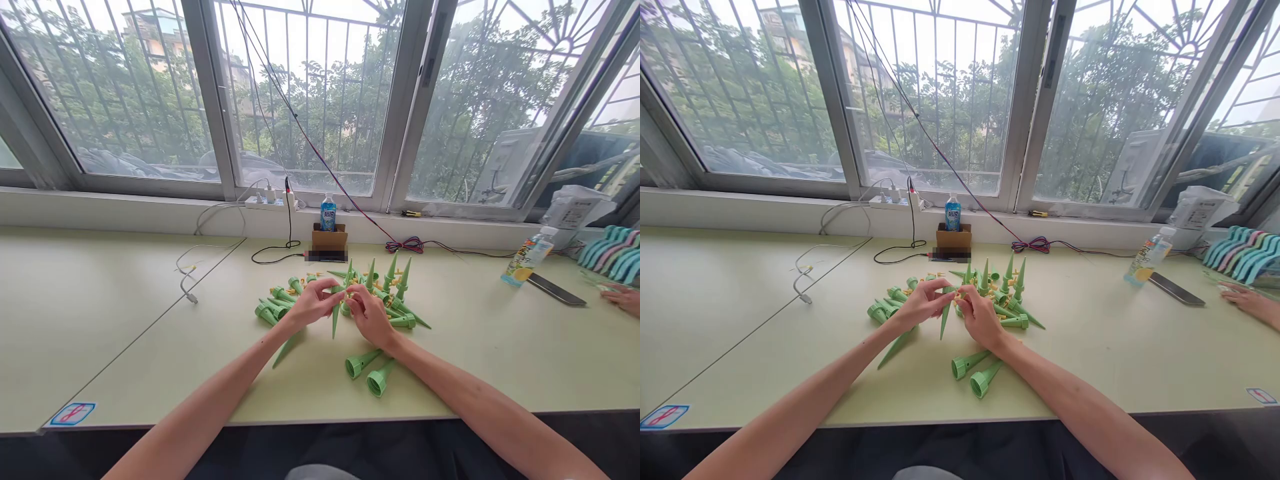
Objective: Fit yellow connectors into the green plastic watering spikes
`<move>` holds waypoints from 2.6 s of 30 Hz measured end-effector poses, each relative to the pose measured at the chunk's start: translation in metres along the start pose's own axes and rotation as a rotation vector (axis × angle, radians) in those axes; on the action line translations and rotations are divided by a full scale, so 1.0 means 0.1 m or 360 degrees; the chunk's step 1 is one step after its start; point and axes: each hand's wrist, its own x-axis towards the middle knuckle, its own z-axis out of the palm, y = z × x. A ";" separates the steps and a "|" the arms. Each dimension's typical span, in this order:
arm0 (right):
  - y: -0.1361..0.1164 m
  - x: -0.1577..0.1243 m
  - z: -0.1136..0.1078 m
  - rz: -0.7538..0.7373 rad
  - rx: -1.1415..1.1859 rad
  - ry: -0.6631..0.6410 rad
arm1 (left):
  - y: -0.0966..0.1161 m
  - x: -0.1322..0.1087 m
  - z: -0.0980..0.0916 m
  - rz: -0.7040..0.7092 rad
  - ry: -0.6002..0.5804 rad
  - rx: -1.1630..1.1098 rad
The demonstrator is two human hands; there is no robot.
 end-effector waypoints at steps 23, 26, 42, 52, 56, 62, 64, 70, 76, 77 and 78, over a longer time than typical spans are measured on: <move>-0.11 0.05 -0.02 0.0174 0.0208 0.0024 | 0.05 0.01 0.05 0.0079 0.0138 -0.0003; -0.11 0.05 -0.02 0.0183 0.0230 0.0049 | 0.06 0.02 0.06 0.0096 0.0179 -0.0035; -0.13 0.03 -0.04 0.0209 0.0328 0.0100 | 0.03 0.01 0.02 -0.0311 -0.0081 -0.0154; -0.10 0.03 -0.05 0.0181 0.0355 0.0078 | -0.02 0.03 -0.02 -0.0380 -0.0117 -0.0214; -0.10 0.03 -0.04 0.0191 0.0380 0.0067 | -0.04 0.03 -0.03 -0.0399 -0.0147 -0.0239; -0.10 0.03 -0.06 0.0187 0.0354 0.0034 | -0.06 0.02 -0.05 -0.0340 -0.0192 -0.0216; -0.08 0.03 -0.06 0.0184 0.0338 0.0025 | -0.06 0.01 -0.05 -0.0329 -0.0204 -0.0192; -0.06 0.03 -0.07 0.0181 0.0289 -0.0010 | -0.02 0.00 -0.08 -0.0328 -0.0181 -0.0041; -0.07 0.03 -0.09 0.0175 0.0227 -0.0078 | -0.03 0.00 -0.10 -0.0264 -0.0151 0.0054; -0.07 0.03 -0.09 0.0178 0.0218 -0.0092 | -0.03 0.00 -0.10 -0.0241 -0.0139 0.0063; -0.07 0.03 -0.09 0.0181 0.0209 -0.0105 | -0.04 0.00 -0.10 -0.0216 -0.0130 0.0082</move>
